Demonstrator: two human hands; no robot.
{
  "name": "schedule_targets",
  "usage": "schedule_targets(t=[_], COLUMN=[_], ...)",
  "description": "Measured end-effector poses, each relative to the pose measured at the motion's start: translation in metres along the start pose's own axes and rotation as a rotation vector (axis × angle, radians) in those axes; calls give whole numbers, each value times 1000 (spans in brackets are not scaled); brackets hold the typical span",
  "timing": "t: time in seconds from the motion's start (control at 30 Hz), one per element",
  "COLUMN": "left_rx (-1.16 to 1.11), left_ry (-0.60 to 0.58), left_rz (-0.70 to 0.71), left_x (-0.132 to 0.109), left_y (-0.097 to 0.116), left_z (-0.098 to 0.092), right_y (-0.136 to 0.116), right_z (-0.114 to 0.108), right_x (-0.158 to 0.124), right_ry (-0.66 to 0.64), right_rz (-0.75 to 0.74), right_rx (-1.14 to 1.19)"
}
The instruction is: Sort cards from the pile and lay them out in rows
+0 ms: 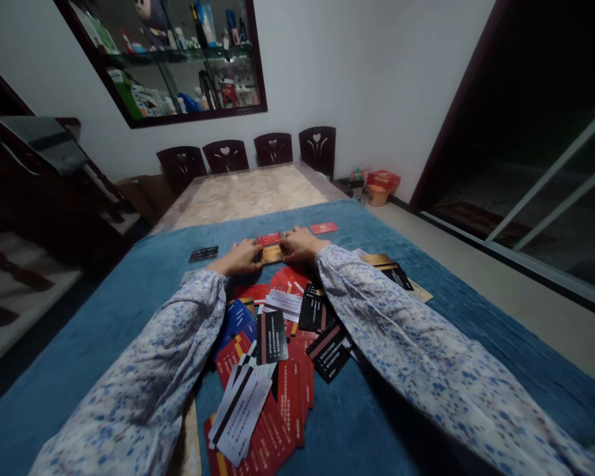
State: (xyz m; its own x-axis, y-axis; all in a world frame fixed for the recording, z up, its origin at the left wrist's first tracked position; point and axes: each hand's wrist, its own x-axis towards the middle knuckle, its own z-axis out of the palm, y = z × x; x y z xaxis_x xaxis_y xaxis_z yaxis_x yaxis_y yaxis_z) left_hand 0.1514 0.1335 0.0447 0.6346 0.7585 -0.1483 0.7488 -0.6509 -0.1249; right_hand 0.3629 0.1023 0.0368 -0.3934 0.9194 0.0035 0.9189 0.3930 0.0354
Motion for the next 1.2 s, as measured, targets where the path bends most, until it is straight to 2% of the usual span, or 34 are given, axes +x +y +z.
schedule_targets(t=[0.2, 0.8, 1.2], left_rx=[-3, 0, 11], left_ry=[-28, -36, -55], left_rz=[-1, -34, -38], left_x=[2, 5, 6], left_y=[1, 4, 3], left_z=[4, 5, 4], right_y=[0, -4, -2], right_z=[5, 2, -1], right_x=[4, 6, 6], right_ry=[-26, -61, -82], right_rz=[-5, 10, -48], right_rx=[-16, -12, -38])
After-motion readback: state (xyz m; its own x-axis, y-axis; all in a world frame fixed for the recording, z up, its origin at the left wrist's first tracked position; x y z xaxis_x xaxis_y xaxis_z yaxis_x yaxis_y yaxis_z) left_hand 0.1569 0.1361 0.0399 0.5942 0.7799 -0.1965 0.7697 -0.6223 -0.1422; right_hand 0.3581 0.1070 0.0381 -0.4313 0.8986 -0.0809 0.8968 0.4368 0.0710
